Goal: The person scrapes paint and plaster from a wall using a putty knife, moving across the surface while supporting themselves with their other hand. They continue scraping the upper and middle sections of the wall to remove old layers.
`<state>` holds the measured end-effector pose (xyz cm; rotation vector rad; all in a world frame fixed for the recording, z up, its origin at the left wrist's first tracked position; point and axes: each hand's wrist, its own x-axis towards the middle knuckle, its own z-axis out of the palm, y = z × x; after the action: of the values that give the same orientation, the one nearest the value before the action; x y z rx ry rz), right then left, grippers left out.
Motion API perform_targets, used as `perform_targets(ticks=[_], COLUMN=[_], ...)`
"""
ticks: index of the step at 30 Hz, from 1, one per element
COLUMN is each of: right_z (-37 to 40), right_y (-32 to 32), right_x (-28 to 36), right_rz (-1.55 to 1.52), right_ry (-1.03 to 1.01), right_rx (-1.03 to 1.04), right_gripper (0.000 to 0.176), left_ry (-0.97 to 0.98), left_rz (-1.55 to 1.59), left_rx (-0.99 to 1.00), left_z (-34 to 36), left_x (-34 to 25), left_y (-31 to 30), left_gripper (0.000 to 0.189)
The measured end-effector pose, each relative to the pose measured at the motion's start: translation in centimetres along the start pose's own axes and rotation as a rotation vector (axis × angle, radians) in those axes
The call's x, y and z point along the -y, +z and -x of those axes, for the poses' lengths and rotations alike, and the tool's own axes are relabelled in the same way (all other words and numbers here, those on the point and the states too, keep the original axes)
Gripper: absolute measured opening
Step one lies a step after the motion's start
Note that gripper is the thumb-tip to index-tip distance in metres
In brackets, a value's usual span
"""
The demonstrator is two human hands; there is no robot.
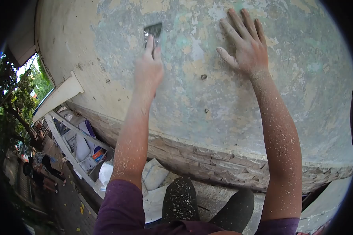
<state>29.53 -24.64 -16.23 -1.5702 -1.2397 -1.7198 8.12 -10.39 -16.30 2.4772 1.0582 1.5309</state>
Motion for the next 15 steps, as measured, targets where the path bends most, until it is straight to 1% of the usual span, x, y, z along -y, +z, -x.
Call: perform_targets(ticks=[1, 2, 3, 4, 5, 7, 8, 9, 11, 13, 15], right_z=[0.0, -0.2, -0.4, -0.5, -0.6, -0.6, -0.6, -0.6, -0.6, -0.4, -0.4], right_y=[-0.1, -0.6, -1.1, -1.6, -2.0, -2.0, -1.9, -1.8, -1.5, -1.4, -1.4], right_x=[0.1, 0.5, 0.5, 0.4, 0.4, 0.5, 0.4, 0.3, 0.3, 0.4, 0.5], right_rz=[0.011, 0.07, 0.067, -0.025, -0.116, -0.106, -0.093, -0.096, -0.065, -0.063, -0.057], right_ry=[-0.028, -0.044, -0.038, -0.01, 0.017, 0.012, 0.005, 0.002, -0.019, -0.03, -0.021], right_rx=[-0.086, -0.088, -0.088, -0.029, 0.037, 0.04, 0.026, 0.048, 0.008, 0.006, -0.008], right_gripper=[0.054, 0.053, 0.053, 0.058, 0.064, 0.064, 0.064, 0.064, 0.064, 0.063, 0.063], left_ry=[-0.048, -0.046, -0.025, -0.011, -0.001, 0.024, 0.04, 0.027, -0.014, -0.112, -0.273], left_rz=[0.007, -0.004, -0.003, 0.005, 0.019, 0.022, 0.013, 0.017, -0.044, 0.176, 0.429], left_rx=[0.068, 0.065, 0.059, 0.055, 0.002, -0.067, -0.088, -0.071, -0.003, 0.095, 0.233], left_z=[2.6, 2.9, 3.1, 3.2, 1.2, -4.0, -5.2, -4.8, -3.0, 1.8, 7.6], left_x=[1.6, 2.6, 2.9, 3.4, 3.6, 1.2, 0.6, 0.3, 0.3, 1.7, 5.0], left_y=[1.2, 1.6, 1.3, 1.2, 0.9, -1.7, -2.6, -2.9, -3.0, -2.3, -0.6], left_gripper=[0.049, 0.049, 0.049, 0.049, 0.048, 0.049, 0.05, 0.05, 0.057, 0.061, 0.056])
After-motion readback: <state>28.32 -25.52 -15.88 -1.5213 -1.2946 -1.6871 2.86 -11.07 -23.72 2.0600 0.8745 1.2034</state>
